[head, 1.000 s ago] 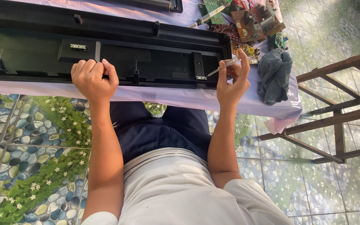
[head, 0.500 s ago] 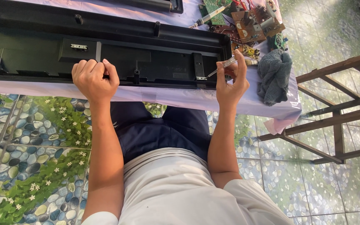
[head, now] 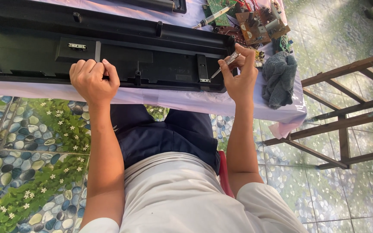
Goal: The person uses a screwdriver to tighten screws on the back of a black electronic device casing. They work on multiple screw locations along the casing's edge while seated at a table covered with a white cloth.
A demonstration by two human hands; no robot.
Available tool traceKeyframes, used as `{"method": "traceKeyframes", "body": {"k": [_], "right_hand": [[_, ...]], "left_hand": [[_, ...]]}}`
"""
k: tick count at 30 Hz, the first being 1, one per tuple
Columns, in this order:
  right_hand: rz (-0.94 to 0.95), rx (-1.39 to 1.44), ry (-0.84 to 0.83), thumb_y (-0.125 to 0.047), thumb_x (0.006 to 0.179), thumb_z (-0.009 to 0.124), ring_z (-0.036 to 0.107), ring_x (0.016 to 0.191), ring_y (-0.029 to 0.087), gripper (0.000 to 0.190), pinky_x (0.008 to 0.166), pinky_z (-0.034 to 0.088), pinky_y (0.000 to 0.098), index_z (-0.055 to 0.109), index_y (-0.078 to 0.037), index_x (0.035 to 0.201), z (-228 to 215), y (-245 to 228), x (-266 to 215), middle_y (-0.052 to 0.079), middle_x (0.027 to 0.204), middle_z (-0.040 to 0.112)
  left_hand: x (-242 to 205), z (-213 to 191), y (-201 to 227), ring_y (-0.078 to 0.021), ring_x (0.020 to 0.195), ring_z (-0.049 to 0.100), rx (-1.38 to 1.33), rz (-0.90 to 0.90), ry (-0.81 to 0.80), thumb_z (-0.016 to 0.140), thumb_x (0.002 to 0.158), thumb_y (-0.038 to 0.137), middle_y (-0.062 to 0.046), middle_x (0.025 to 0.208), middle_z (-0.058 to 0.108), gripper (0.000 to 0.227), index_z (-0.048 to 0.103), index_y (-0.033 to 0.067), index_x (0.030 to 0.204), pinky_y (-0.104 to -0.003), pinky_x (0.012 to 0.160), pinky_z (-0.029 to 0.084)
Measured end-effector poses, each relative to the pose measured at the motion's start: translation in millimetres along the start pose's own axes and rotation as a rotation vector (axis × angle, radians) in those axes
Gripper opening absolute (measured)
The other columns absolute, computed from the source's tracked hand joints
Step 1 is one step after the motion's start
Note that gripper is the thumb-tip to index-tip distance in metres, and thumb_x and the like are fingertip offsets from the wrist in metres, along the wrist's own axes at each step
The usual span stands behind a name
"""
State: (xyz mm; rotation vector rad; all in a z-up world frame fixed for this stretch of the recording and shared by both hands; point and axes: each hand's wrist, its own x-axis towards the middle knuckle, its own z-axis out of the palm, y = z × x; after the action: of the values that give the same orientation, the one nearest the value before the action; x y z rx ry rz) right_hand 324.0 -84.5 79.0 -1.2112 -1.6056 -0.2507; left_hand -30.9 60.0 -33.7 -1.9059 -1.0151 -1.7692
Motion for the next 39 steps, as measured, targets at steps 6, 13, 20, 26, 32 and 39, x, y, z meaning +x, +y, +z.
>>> {"method": "traceKeyframes", "body": {"k": [6,13,20,26,32,39], "right_hand": [[0.09,0.052,-0.154,-0.003,0.105,0.058,0.062,0.057,0.02,0.019,0.06,0.049,0.0302,0.048,-0.009,0.12,12,-16,13,0.008,0.09,0.078],[0.308,0.52,-0.032,0.001,0.11,0.036,0.03,0.061,0.013,0.019,0.056,0.032,0.0299,0.034,-0.017,0.103,47,12,2,0.001,0.079,0.038],[0.515,0.871,0.0,-0.039,0.104,0.044,0.007,0.049,0.009,0.039,0.044,0.008,0.0294,0.028,-0.019,0.075,44,5,18,-0.002,0.06,0.014],[0.447,0.799,-0.028,-0.042,0.115,0.036,0.022,0.052,0.012,0.044,0.051,0.025,0.0272,0.037,-0.015,0.081,39,17,16,0.001,0.063,0.024],[0.396,0.776,-0.001,-0.04,0.116,0.035,0.013,0.048,0.01,0.048,0.044,0.017,0.0242,0.03,-0.017,0.074,48,21,18,-0.002,0.061,0.016],[0.406,0.632,0.135,-0.043,0.114,0.037,0.031,0.046,0.01,0.044,0.044,0.031,0.0237,0.047,-0.015,0.081,50,9,22,0.0,0.058,0.035]], "left_hand": [[1,2,1,-0.0252,0.057,0.048,0.007,-0.008,0.015,0.068,0.091,0.005,-0.003,0.058,0.04,0.045,0.045,0.0171,0.054,-0.034,0.066,0.046],[2,1,2,-0.0235,0.055,0.045,0.035,0.003,0.04,0.068,0.089,0.006,-0.001,0.056,0.036,0.046,0.042,0.0183,0.053,-0.033,0.065,0.046],[4,-3,8,-0.0213,0.058,0.044,0.062,-0.03,-0.021,0.067,0.093,0.006,-0.001,0.058,0.041,0.044,0.044,0.0158,0.056,-0.034,0.064,0.04],[4,3,2,-0.0223,0.056,0.047,0.017,-0.009,0.046,0.067,0.09,0.006,-0.001,0.055,0.037,0.045,0.046,0.0182,0.053,-0.032,0.066,0.046],[3,4,2,-0.0219,0.055,0.046,0.012,-0.011,0.05,0.067,0.088,0.006,-0.001,0.054,0.036,0.044,0.045,0.018,0.052,-0.032,0.066,0.046],[5,3,4,-0.0216,0.054,0.045,0.02,-0.022,0.064,0.067,0.087,0.006,0.0,0.054,0.035,0.044,0.044,0.0183,0.052,-0.031,0.066,0.046]]}}
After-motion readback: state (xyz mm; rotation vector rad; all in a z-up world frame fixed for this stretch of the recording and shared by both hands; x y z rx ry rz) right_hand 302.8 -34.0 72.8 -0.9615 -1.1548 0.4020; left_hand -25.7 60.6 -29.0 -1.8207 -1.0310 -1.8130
